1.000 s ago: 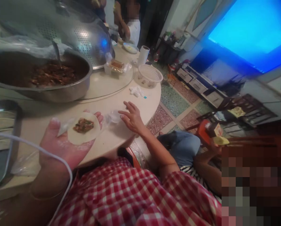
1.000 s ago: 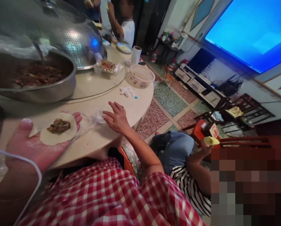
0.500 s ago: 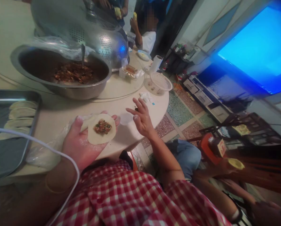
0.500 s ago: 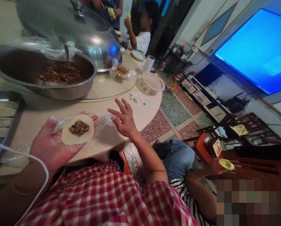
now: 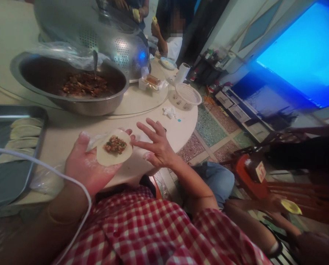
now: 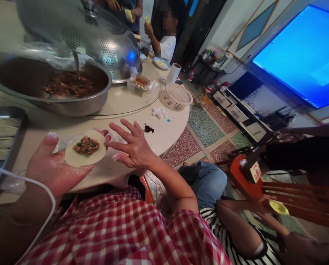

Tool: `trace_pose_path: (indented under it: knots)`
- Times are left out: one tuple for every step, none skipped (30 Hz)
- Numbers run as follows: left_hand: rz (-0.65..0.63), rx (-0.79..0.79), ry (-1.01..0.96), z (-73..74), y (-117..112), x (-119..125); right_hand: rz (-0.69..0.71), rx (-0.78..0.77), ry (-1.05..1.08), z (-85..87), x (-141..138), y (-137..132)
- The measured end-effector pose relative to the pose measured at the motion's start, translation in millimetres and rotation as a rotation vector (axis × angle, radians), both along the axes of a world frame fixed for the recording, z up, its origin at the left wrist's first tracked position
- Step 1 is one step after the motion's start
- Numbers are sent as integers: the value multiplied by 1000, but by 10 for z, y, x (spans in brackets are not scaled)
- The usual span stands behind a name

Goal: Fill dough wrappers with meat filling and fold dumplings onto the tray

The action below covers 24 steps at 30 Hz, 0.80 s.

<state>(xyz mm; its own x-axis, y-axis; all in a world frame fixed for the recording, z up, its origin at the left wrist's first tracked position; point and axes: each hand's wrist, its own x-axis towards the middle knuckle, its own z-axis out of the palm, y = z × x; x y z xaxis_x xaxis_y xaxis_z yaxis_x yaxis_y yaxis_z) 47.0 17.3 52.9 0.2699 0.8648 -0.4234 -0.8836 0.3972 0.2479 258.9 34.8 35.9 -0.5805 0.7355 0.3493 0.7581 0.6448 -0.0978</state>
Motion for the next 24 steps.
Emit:
trace_pose_path:
  knots:
    - [4,38,-15,-18,13,-7,-16,6,17,-20,46,1]
    - [5,66,-30,-34,25,-10,-54,11,35,-46,86,14]
    - [6,81,-41,-48,36,-9,-112,12,51,-79,121,42]
    - [5,84,-50,-57,46,-6,-178,6,62,-118,147,81]
    - [5,81,-53,-61,53,0,-239,-11,66,-162,166,129]
    - [9,76,-49,-62,57,7,-285,-38,61,-208,178,181]
    - [12,70,-41,-61,60,14,-311,-73,49,-254,183,234]
    - [15,67,-30,-59,60,20,-323,-108,33,-298,184,282]
    - [17,66,-23,-57,59,24,-326,-140,14,-337,183,324]
    - [16,64,-18,-56,58,28,-325,-165,-4,-370,183,359]
    - [12,64,-15,-56,57,30,-324,-185,-20,-397,185,386]
    - [11,66,-12,-56,56,31,-324,-198,-33,-417,192,404]
    - [12,69,-7,-54,57,32,-326,-206,-40,-430,205,415]
    - [13,71,3,-50,58,34,-333,-208,-37,-436,222,417]
    - [12,70,17,-43,62,38,-340,-200,-20,-433,242,408]
    - [12,67,35,-34,66,42,-344,-180,12,-421,263,389]
    - [13,61,53,-23,72,49,-338,-145,53,-401,280,358]
    - [8,55,70,-13,77,56,-315,-99,96,-374,290,318]
    - [1,52,86,-4,82,64,-275,-46,132,-342,289,272]
    - [-10,54,98,2,86,72,-221,8,153,-308,275,224]
    - [-20,63,106,4,89,80,-161,56,154,-276,248,180]
    - [-33,77,110,1,90,86,-108,92,138,-249,209,144]
    - [-43,97,111,-6,91,90,-67,117,110,-231,162,120]
    - [-51,118,109,-15,90,91,-39,134,77,-223,114,108]
